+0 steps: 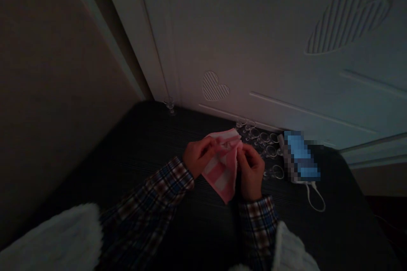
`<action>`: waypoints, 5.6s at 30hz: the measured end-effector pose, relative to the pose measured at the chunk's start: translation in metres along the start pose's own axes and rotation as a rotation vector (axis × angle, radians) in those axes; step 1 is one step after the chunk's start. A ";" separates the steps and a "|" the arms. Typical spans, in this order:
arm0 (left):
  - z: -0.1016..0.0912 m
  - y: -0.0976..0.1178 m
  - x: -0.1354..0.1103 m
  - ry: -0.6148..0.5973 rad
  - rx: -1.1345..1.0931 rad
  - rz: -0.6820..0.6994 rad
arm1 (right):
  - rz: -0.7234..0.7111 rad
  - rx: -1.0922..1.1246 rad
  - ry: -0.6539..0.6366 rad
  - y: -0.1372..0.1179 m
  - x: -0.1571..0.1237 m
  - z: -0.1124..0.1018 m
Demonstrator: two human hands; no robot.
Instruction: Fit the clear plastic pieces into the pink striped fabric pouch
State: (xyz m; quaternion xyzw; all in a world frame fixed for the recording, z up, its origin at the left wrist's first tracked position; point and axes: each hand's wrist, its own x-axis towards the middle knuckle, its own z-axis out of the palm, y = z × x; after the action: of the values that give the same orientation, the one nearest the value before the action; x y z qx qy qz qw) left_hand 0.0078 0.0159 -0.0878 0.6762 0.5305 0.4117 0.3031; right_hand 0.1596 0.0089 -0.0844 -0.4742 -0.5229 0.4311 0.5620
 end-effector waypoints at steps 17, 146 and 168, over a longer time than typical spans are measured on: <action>0.003 -0.003 0.002 -0.016 0.013 0.030 | 0.009 0.028 0.019 0.002 0.005 -0.005; 0.006 -0.003 0.003 -0.087 -0.072 0.035 | -0.021 -0.037 0.051 0.005 0.006 -0.004; 0.003 0.002 0.002 -0.070 -0.096 0.019 | -0.033 -0.088 0.052 0.004 0.004 -0.001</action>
State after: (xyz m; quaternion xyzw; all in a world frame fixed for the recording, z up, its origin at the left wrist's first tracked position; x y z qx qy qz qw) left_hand 0.0116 0.0174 -0.0866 0.6798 0.4928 0.4157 0.3497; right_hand 0.1607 0.0132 -0.0876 -0.5009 -0.5344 0.3857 0.5610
